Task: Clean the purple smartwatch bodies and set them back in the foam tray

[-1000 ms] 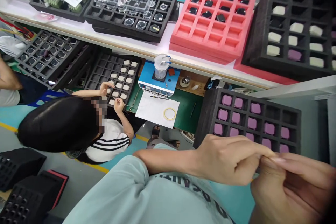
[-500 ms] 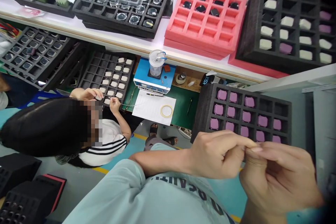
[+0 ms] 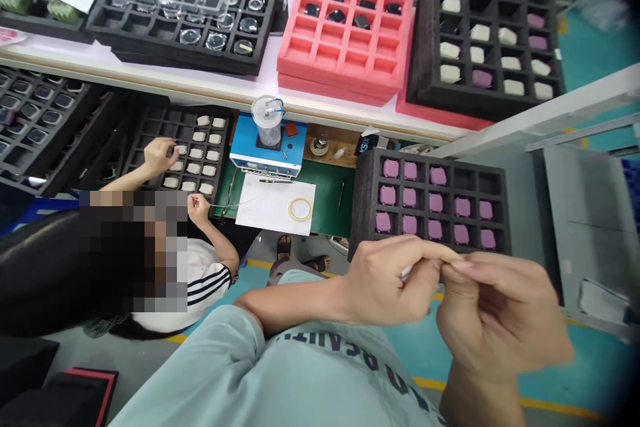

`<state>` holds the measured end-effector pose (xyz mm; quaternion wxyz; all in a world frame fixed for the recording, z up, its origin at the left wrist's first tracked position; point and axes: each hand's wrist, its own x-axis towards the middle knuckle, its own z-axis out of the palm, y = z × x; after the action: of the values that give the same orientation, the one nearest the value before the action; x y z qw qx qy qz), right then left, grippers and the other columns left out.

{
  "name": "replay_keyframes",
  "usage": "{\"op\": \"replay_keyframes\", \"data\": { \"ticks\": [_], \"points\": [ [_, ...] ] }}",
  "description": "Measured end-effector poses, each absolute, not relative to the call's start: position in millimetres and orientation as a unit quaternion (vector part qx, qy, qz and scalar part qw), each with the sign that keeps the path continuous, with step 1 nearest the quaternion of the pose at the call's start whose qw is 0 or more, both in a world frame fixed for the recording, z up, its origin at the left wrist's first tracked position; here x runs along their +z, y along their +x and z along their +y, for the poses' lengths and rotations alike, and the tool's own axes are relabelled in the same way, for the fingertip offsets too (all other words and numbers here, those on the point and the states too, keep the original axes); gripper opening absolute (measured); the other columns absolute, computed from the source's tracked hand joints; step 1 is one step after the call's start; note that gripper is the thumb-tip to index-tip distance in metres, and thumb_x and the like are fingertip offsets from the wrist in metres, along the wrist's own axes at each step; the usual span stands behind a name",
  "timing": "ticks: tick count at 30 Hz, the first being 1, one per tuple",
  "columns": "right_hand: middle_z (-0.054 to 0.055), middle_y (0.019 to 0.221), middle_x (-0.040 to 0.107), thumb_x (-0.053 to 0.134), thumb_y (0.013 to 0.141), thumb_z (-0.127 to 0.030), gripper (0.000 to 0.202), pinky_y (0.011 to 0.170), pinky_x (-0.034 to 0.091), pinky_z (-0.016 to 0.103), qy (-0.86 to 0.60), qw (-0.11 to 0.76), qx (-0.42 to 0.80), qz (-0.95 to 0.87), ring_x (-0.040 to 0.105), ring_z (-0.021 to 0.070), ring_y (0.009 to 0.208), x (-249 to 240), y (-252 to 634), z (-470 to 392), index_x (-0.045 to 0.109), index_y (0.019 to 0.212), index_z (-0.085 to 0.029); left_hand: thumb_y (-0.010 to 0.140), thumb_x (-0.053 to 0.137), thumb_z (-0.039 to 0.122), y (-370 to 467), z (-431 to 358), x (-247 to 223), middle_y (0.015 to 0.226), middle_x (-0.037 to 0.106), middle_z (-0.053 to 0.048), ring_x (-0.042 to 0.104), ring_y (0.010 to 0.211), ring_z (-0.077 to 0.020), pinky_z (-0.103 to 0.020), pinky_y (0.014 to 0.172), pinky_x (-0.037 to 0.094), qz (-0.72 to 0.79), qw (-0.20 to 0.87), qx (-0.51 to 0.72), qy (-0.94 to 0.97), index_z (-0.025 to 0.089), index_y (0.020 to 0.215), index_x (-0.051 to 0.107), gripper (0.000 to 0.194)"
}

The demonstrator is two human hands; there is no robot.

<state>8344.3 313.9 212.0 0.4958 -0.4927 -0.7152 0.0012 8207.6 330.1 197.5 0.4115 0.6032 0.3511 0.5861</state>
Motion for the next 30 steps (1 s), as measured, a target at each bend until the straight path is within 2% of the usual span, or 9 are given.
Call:
{"op": "replay_keyframes", "data": {
  "ticks": [5, 9, 17, 24, 30],
  "points": [
    [-0.001, 0.077, 0.070, 0.081, 0.078, -0.008, 0.022, 0.057, 0.050, 0.034, -0.490, 0.519, -0.025, -0.700, 0.066, 0.0181, 0.066, 210.7, 8349.6, 310.6, 0.070, 0.086, -0.025, 0.098, 0.047, 0.016, 8216.3, 328.6, 198.8, 0.088, 0.081, -0.008, 0.078, 0.078, -0.0168, -0.028, 0.077, 0.065, 0.346, 0.415, 0.570, 0.619, 0.016, 0.099, 0.073, 0.026],
    [0.001, 0.076, 0.069, 0.078, 0.081, -0.009, 0.021, 0.057, 0.049, 0.037, -0.518, 0.504, -0.005, -0.691, 0.065, 0.0207, 0.065, 211.6, 8352.5, 306.3, 0.068, 0.084, -0.027, 0.098, 0.048, 0.017, 8220.0, 326.5, 201.3, 0.087, 0.081, -0.008, 0.078, 0.078, -0.0176, -0.029, 0.076, 0.065, 0.353, 0.443, 0.561, 0.604, 0.015, 0.100, 0.074, 0.026],
    [0.000, 0.077, 0.070, 0.084, 0.076, -0.011, 0.021, 0.053, 0.045, 0.034, -0.512, 0.549, -0.034, -0.659, 0.064, 0.0183, 0.062, 210.1, 8360.6, 303.7, 0.073, 0.085, -0.026, 0.098, 0.047, 0.016, 8229.8, 325.2, 204.3, 0.087, 0.081, -0.008, 0.079, 0.085, -0.0189, -0.030, 0.081, 0.066, 0.323, 0.451, 0.562, 0.613, 0.016, 0.099, 0.075, 0.028],
    [0.000, 0.081, 0.068, 0.079, 0.081, -0.007, 0.019, 0.059, 0.046, 0.033, -0.538, 0.547, -0.009, -0.641, 0.064, 0.0176, 0.068, 214.9, 8356.7, 295.6, 0.071, 0.084, -0.024, 0.098, 0.047, 0.016, 8234.7, 325.4, 203.9, 0.088, 0.082, -0.008, 0.079, 0.083, -0.0175, -0.028, 0.079, 0.065, 0.318, 0.461, 0.561, 0.610, 0.016, 0.098, 0.074, 0.027],
    [0.000, 0.084, 0.066, 0.069, 0.091, -0.011, 0.013, 0.065, 0.054, 0.030, -0.523, 0.513, 0.013, -0.681, 0.066, 0.0161, 0.077, 216.6, 8358.0, 300.8, 0.066, 0.093, -0.023, 0.096, 0.058, 0.019, 8231.5, 333.1, 209.2, 0.089, 0.082, -0.007, 0.077, 0.077, -0.0164, -0.024, 0.071, 0.061, 0.323, 0.555, 0.553, 0.531, 0.016, 0.093, 0.076, 0.019]
  ]
}}
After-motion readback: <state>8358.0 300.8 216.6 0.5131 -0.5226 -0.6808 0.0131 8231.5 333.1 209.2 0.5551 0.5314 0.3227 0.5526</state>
